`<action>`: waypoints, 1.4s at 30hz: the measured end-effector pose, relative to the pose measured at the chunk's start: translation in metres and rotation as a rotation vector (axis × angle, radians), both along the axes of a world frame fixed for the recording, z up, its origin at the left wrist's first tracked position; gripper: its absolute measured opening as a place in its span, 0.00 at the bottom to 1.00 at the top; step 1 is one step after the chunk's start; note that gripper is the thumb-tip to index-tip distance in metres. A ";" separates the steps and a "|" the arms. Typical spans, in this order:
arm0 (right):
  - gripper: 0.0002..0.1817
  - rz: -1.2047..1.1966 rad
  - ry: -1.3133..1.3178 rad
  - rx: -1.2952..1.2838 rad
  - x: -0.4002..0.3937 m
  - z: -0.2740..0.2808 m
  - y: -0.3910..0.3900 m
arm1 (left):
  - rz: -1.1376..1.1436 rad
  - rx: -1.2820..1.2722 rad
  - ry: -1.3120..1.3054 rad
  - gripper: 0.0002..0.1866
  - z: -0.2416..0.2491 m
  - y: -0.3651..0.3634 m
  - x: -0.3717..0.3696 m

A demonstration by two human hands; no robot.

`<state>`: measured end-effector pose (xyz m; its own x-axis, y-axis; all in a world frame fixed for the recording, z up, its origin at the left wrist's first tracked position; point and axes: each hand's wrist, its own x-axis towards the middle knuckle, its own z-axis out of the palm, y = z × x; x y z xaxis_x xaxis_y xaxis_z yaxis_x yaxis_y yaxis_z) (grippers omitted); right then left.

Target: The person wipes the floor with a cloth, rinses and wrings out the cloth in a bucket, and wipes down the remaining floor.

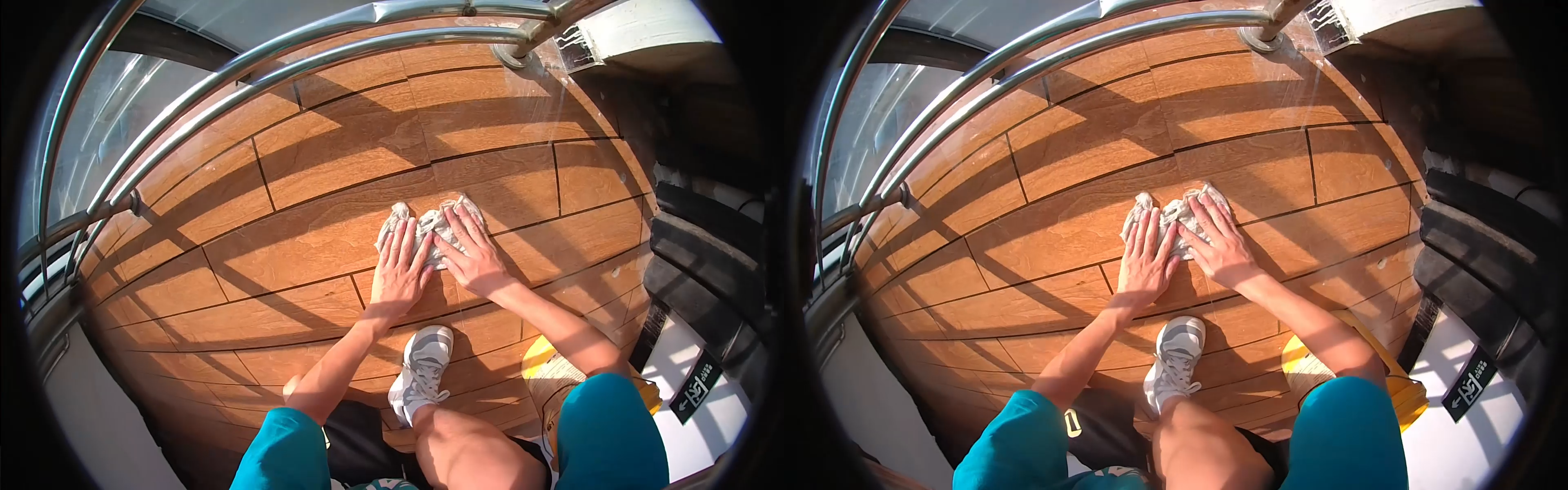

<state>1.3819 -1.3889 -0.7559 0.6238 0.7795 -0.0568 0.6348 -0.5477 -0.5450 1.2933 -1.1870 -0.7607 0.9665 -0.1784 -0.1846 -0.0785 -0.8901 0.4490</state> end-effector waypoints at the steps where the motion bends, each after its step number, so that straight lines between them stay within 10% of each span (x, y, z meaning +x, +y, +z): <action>1: 0.29 0.005 -0.001 -0.029 -0.014 0.001 0.004 | 0.010 -0.019 0.013 0.36 0.001 0.004 -0.014; 25: 0.29 0.138 -0.278 -0.034 0.047 -0.036 0.385 | 0.672 0.234 -0.274 0.40 -0.026 0.313 0.015; 42: 0.30 -0.125 -0.415 -0.132 0.115 -0.054 0.618 | 0.307 0.275 -0.448 0.32 -0.044 0.576 0.129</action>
<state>1.4966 -0.7704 -0.8095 0.7035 0.6998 0.1240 0.7096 -0.6816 -0.1784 1.4227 -0.6114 -0.8048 0.9607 0.1170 0.2518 0.0717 -0.9807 0.1821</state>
